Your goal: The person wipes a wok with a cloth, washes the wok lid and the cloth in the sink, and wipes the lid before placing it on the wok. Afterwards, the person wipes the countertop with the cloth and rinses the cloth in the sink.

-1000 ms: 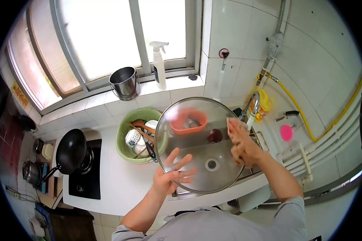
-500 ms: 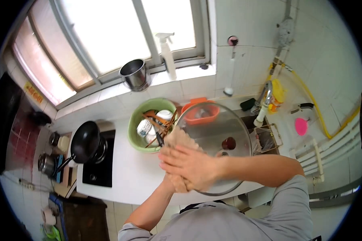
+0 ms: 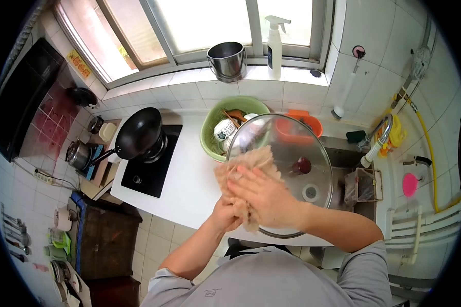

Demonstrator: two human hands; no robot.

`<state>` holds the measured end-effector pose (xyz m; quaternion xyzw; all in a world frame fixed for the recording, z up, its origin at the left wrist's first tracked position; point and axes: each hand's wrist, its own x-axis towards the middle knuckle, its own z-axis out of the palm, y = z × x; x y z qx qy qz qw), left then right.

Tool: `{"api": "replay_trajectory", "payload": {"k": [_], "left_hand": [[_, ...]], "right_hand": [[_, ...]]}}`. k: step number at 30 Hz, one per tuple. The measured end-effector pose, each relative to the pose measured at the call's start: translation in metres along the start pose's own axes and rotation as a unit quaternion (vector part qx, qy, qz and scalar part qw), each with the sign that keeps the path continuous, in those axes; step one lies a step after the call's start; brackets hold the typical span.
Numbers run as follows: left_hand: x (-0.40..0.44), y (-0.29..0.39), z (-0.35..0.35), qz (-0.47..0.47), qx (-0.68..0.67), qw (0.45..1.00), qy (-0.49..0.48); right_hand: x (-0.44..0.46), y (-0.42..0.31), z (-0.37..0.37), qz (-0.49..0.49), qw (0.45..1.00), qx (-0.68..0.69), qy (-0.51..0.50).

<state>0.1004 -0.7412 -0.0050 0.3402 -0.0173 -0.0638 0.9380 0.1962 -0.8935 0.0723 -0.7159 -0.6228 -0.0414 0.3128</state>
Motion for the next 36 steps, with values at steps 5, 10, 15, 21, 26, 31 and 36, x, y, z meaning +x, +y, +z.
{"api": "replay_trajectory", "payload": {"k": [5,10,15,21,26,31,36], "left_hand": [[-0.024,0.037,-0.024,0.062,-0.105,0.988,-0.093],[-0.065,0.104,-0.068,0.053,-0.138,0.983,-0.110],[-0.091,0.146,-0.106,0.084,-0.137,0.976,-0.148],[-0.115,0.172,-0.127,0.090,-0.117,0.978,-0.145],[-0.133,0.181,-0.140,0.121,-0.095,0.979,-0.133],[-0.136,0.176,-0.124,0.149,-0.087,0.981,-0.088],[-0.127,0.153,-0.103,0.158,-0.044,0.984,-0.070]], "right_hand": [[0.000,-0.025,0.026,-0.075,0.997,0.020,-0.031],[-0.004,-0.045,0.047,0.001,0.999,0.033,-0.040],[0.028,-0.029,0.074,0.227,0.947,-0.007,0.227],[0.058,-0.024,0.108,0.351,0.647,0.539,0.409],[0.070,-0.061,0.158,0.221,0.543,0.679,0.442],[0.075,-0.092,0.197,0.145,0.422,0.840,0.308],[0.077,-0.101,0.212,0.196,0.474,0.817,0.265]]}}
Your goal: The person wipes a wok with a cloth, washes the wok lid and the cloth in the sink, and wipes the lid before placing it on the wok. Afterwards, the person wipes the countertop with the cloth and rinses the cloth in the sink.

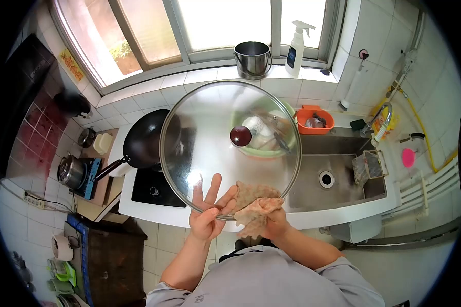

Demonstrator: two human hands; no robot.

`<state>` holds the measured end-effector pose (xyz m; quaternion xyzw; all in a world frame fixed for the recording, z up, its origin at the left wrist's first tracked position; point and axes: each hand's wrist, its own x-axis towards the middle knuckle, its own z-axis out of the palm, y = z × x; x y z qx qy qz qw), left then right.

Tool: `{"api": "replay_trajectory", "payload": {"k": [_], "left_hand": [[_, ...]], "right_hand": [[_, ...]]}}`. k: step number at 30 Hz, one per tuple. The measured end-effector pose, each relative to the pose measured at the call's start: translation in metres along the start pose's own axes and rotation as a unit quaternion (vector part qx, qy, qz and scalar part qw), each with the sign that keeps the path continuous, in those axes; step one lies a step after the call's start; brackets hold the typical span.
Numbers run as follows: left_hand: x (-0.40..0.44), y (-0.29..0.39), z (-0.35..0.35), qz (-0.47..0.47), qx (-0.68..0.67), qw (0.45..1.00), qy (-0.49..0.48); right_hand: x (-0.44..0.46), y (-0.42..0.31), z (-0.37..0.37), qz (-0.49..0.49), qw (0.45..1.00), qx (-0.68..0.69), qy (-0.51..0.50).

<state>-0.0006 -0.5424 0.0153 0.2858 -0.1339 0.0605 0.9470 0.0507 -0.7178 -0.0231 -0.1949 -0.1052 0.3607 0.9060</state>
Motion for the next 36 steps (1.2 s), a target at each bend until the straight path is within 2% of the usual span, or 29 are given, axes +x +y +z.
{"api": "replay_trajectory", "payload": {"k": [2,3,5,7,8,9,11,14,16,17,19,20,21,22,23,24,26,27,28,29,30,32,34,36], "left_hand": [[0.001,-0.001,-0.003,-0.004,0.029,1.000,-0.010],[0.003,0.006,-0.004,0.004,0.065,0.997,0.042],[0.008,0.034,-0.032,0.044,0.004,0.992,0.119],[0.017,0.045,-0.038,0.042,0.090,0.982,0.161],[0.018,0.035,-0.030,0.042,0.065,0.988,0.132],[0.019,0.028,-0.023,0.055,0.056,0.982,0.172],[0.022,0.008,-0.006,0.092,0.047,0.976,0.193],[0.027,-0.021,0.024,0.122,0.088,0.971,0.184],[0.025,-0.030,0.035,0.110,0.121,0.971,0.173],[0.023,-0.030,0.038,0.100,0.123,0.973,0.170],[0.019,-0.017,0.036,0.103,0.103,0.974,0.175],[0.017,0.005,0.027,0.116,0.081,0.973,0.180],[0.017,0.024,0.020,0.127,0.057,0.973,0.185],[0.021,0.037,0.017,0.142,0.094,0.974,0.146],[0.022,0.042,0.017,0.155,0.130,0.973,0.107],[0.022,0.037,0.023,0.119,0.121,0.977,0.131],[0.024,0.020,0.025,0.135,0.109,0.973,0.151],[0.023,0.011,0.024,0.139,0.097,0.975,0.145],[0.022,0.001,0.032,0.136,0.081,0.969,0.189],[0.017,-0.006,0.027,0.107,0.077,0.977,0.170],[0.017,-0.017,0.035,0.111,0.074,0.973,0.189],[0.013,-0.038,0.031,0.083,0.027,0.983,0.165],[0.013,-0.055,0.031,0.036,0.010,0.982,0.186],[0.012,-0.061,0.024,-0.020,0.011,0.980,0.199]], "right_hand": [[0.001,-0.022,-0.013,-0.009,0.998,-0.068,-0.013],[0.002,-0.040,-0.025,0.004,0.996,-0.083,-0.026],[0.004,-0.074,-0.050,0.045,0.992,-0.097,-0.061],[0.013,-0.086,-0.056,0.026,0.996,-0.027,-0.082],[0.017,-0.089,-0.055,0.010,0.994,0.005,-0.111],[0.021,-0.091,-0.054,-0.005,0.989,0.038,-0.140],[0.034,-0.080,-0.041,-0.028,0.971,0.105,-0.212],[0.033,-0.029,-0.051,-0.049,0.976,0.144,-0.157],[0.032,-0.024,-0.042,-0.062,0.986,-0.065,-0.138],[0.033,-0.032,-0.051,-0.087,0.959,-0.241,-0.122],[0.034,-0.057,-0.055,-0.090,0.929,-0.319,-0.163],[0.039,-0.086,-0.038,-0.068,0.947,-0.225,-0.221],[0.038,-0.099,-0.022,-0.053,0.964,-0.143,-0.217],[0.037,-0.113,-0.007,-0.040,0.975,-0.059,-0.212],[0.032,-0.117,0.005,-0.034,0.989,0.010,-0.146],[0.026,-0.120,0.016,-0.029,0.993,0.077,-0.080],[0.017,-0.120,0.042,-0.137,0.987,-0.044,-0.071],[0.016,-0.111,0.043,-0.163,0.978,-0.114,-0.066],[0.015,-0.101,0.045,-0.188,0.963,-0.184,-0.057],[0.013,-0.092,0.047,-0.214,0.943,-0.251,-0.045],[0.011,-0.087,0.042,-0.181,0.951,-0.227,-0.101],[0.005,-0.077,0.036,-0.130,0.975,-0.122,-0.132],[-0.003,-0.069,0.029,-0.094,0.992,0.036,-0.072],[-0.004,-0.073,0.003,-0.109,0.993,-0.024,-0.030]]}}
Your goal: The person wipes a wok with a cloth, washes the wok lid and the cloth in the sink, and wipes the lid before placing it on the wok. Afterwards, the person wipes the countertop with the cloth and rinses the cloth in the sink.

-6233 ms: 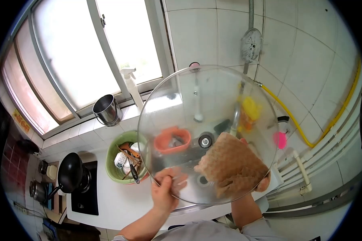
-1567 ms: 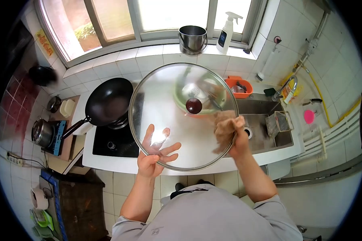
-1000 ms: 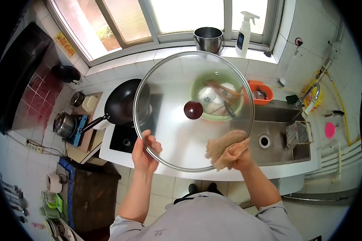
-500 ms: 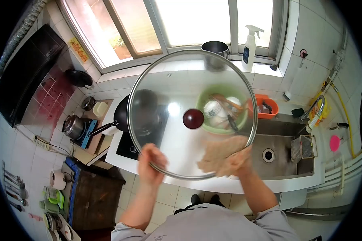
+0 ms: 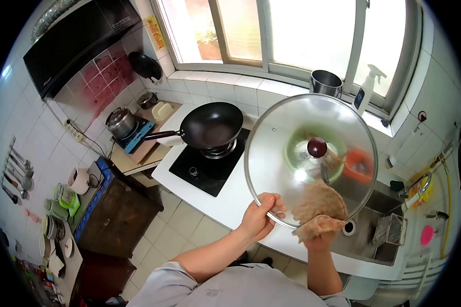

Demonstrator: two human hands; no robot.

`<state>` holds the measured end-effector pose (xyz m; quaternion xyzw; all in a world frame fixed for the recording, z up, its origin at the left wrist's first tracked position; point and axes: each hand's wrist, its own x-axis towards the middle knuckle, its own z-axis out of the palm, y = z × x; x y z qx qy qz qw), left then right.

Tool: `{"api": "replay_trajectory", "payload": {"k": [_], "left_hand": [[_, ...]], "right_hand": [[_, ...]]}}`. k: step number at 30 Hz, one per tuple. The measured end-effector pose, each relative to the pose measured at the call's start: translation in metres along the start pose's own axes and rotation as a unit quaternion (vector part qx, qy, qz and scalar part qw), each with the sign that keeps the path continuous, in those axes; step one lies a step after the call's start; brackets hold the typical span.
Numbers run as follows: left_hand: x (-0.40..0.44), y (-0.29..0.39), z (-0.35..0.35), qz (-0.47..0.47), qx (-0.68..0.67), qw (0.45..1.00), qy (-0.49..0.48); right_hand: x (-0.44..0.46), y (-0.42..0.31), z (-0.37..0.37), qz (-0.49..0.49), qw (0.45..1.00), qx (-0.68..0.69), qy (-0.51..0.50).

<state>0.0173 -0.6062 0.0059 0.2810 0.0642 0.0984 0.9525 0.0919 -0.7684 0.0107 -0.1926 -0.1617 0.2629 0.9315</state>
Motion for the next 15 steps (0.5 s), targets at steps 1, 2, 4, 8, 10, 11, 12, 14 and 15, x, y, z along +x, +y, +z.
{"api": "replay_trajectory", "payload": {"k": [1,2,4,8,10,11,12,14,15], "left_hand": [[0.004,0.000,-0.008,-0.035,0.014,0.999,-0.012],[0.007,0.001,-0.012,-0.072,0.029,0.997,-0.027],[0.004,0.014,-0.013,-0.077,0.126,0.983,0.105],[0.012,0.054,-0.053,0.054,0.321,0.918,0.227],[0.013,0.079,-0.070,0.224,0.398,0.864,0.213],[0.017,0.091,-0.077,0.297,0.436,0.825,0.203],[0.019,0.102,-0.081,0.302,0.439,0.826,0.181],[0.012,0.129,-0.077,0.315,0.444,0.827,0.140],[0.013,0.135,-0.085,0.306,0.453,0.829,0.118]], "right_hand": [[0.000,-0.001,-0.013,-0.012,0.999,-0.031,0.020],[0.000,0.000,-0.023,-0.033,0.998,-0.054,0.018],[0.000,-0.002,-0.036,-0.086,0.990,-0.106,0.022],[0.015,-0.014,-0.023,-0.056,0.986,-0.124,-0.099],[0.016,-0.004,0.010,-0.070,0.989,-0.111,-0.074],[0.016,0.004,0.013,-0.076,0.988,-0.125,-0.045],[0.016,0.013,0.015,-0.082,0.987,-0.141,-0.017],[0.018,0.032,0.013,-0.073,0.987,-0.145,0.007],[0.019,0.039,0.008,-0.057,0.989,-0.134,0.003]]}}
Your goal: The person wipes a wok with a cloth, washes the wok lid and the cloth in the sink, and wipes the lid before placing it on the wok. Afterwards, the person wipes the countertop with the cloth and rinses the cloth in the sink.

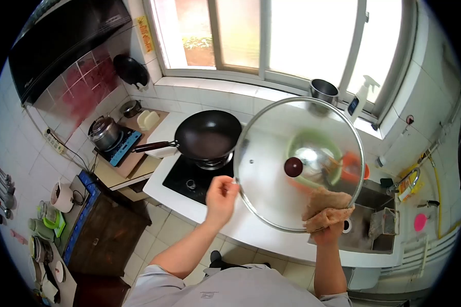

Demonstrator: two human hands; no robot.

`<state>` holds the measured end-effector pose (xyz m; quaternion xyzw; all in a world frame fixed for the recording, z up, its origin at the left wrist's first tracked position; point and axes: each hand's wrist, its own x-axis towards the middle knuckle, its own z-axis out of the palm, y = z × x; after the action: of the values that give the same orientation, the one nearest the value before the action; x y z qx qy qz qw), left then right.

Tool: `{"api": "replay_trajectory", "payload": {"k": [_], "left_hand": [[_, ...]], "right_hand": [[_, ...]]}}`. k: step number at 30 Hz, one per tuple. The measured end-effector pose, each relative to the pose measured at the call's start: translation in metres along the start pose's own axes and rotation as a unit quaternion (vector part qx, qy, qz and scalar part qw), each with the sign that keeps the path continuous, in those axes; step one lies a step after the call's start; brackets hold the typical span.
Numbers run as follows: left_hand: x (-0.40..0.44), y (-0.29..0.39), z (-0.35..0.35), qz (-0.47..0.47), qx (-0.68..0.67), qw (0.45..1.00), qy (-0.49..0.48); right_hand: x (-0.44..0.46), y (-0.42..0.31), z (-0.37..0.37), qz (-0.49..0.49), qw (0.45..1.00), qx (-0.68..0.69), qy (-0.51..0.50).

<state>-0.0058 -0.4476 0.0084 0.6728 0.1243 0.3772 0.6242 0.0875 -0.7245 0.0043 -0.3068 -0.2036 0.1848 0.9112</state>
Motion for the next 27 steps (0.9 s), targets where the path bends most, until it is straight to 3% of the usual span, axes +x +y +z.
{"api": "replay_trajectory", "payload": {"k": [3,6,7,10,11,12,14,16,18,19,21,22,27], "left_hand": [[0.003,0.016,-0.024,-0.029,0.010,0.991,-0.128],[0.015,0.005,-0.042,-0.110,-0.137,0.958,-0.225],[0.025,0.014,-0.053,-0.135,-0.119,0.951,-0.250],[0.046,0.028,-0.074,-0.183,-0.290,0.899,-0.271],[0.056,0.030,-0.081,-0.209,-0.340,0.874,-0.277],[0.065,0.032,-0.091,-0.234,-0.389,0.846,-0.281],[0.075,0.030,-0.107,-0.273,-0.457,0.795,-0.290],[0.081,0.026,-0.119,-0.302,-0.496,0.756,-0.302],[0.079,0.016,-0.119,-0.325,-0.521,0.743,-0.266],[0.078,0.009,-0.119,-0.197,-0.347,0.858,-0.323],[0.076,-0.011,-0.113,-0.355,-0.545,0.731,-0.206],[0.073,-0.016,-0.110,-0.377,-0.485,0.771,-0.166],[0.063,-0.029,-0.113,-0.407,-0.496,0.766,-0.034]], "right_hand": [[0.006,0.023,0.015,-0.003,1.000,-0.027,0.000],[0.009,0.043,0.076,-0.102,0.974,-0.149,0.136],[0.008,0.052,0.087,-0.149,0.956,-0.195,0.162],[0.006,0.063,0.098,-0.106,0.930,-0.307,0.174],[0.006,0.066,0.104,-0.048,0.935,-0.320,0.148],[0.010,0.065,0.113,-0.041,0.901,-0.427,0.065],[0.023,0.064,0.144,-0.081,0.786,-0.606,-0.097],[0.054,0.066,0.194,-0.217,0.561,-0.754,-0.262],[0.069,0.070,0.184,-0.222,0.576,-0.695,-0.369],[0.072,0.071,0.178,-0.223,0.581,-0.661,-0.419],[0.071,0.074,0.176,-0.160,0.532,-0.696,-0.454],[0.072,0.078,0.175,-0.129,0.508,-0.706,-0.476],[0.085,0.101,0.179,-0.130,0.477,-0.684,-0.536]]}}
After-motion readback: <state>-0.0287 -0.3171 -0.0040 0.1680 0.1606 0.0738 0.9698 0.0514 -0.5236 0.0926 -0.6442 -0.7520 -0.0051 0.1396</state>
